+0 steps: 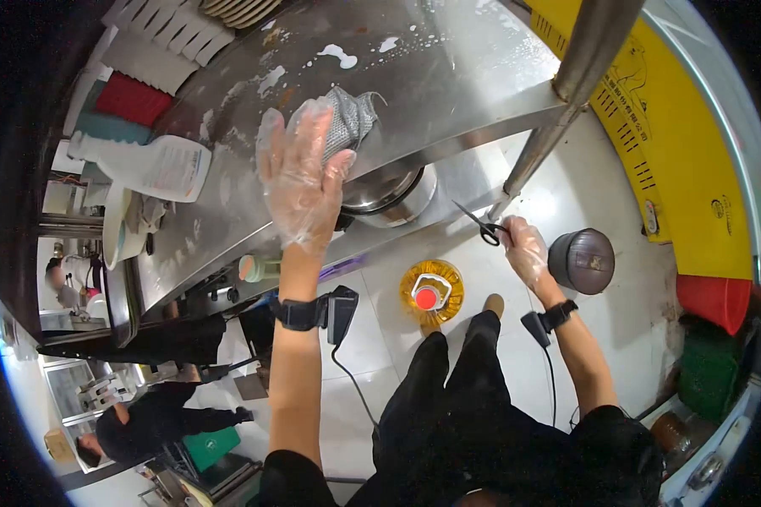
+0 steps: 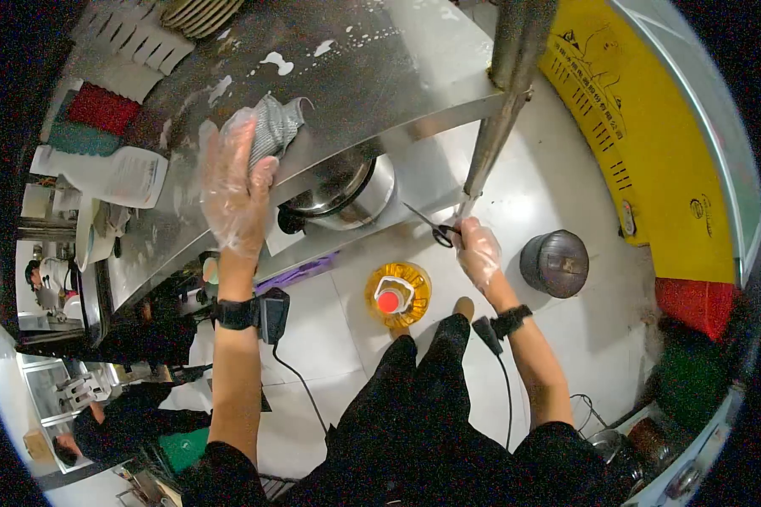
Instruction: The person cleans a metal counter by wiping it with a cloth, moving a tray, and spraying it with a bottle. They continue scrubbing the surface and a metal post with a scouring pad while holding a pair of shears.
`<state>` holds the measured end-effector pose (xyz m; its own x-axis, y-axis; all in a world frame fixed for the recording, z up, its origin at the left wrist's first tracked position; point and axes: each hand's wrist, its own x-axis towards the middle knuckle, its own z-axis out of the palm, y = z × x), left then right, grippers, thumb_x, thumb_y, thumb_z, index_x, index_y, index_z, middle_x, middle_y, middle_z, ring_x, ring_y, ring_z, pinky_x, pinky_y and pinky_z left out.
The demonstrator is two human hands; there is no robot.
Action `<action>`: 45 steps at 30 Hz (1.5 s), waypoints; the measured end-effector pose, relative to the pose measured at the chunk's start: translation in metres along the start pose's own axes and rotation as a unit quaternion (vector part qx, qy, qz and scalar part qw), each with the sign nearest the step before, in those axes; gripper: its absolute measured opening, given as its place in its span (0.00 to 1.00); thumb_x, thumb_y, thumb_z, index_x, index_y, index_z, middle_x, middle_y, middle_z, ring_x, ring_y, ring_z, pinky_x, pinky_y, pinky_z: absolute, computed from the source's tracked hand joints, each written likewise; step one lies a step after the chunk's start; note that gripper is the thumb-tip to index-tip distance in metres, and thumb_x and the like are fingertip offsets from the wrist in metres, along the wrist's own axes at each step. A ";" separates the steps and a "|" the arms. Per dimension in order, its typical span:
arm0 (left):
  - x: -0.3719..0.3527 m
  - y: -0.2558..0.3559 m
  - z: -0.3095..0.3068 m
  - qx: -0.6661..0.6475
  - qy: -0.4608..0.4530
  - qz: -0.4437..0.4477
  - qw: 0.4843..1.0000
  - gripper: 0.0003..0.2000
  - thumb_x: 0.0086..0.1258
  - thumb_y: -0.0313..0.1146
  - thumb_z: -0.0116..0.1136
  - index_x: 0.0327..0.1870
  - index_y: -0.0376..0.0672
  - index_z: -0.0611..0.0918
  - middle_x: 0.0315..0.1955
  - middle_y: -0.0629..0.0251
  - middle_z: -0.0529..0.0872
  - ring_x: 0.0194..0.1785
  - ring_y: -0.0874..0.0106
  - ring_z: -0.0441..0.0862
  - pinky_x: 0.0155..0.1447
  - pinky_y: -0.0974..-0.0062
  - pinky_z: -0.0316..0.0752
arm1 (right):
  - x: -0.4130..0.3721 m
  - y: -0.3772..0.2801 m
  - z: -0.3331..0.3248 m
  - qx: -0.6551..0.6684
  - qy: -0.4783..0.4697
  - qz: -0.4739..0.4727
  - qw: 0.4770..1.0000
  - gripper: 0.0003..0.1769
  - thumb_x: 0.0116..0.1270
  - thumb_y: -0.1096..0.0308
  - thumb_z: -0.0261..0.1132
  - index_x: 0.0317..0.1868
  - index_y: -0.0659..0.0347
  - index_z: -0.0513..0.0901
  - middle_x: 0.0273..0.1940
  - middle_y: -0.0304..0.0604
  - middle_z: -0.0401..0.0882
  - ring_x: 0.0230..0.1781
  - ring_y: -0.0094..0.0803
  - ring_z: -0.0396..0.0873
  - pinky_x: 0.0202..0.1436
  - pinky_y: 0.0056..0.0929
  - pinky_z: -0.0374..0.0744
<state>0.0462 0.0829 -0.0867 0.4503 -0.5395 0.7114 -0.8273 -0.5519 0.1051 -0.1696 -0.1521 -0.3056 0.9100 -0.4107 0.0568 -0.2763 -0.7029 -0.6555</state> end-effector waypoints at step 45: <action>0.023 -0.010 0.002 0.015 -0.005 0.022 1.000 0.14 0.71 0.40 0.57 0.53 0.48 0.83 0.53 0.60 0.83 0.59 0.53 0.77 0.63 0.59 0.72 | 0.028 -0.207 -0.115 -0.030 0.256 -0.086 0.962 0.12 0.69 0.63 0.62 0.33 0.62 0.73 0.24 0.55 0.78 0.26 0.55 0.78 0.31 0.52 0.74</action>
<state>0.0654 0.0746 -0.0727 0.4166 -0.5705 0.7078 -0.8362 -0.5459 0.0521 -0.1222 -0.0849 -0.0816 0.6767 -0.5068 0.5340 -0.1659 -0.8117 -0.5601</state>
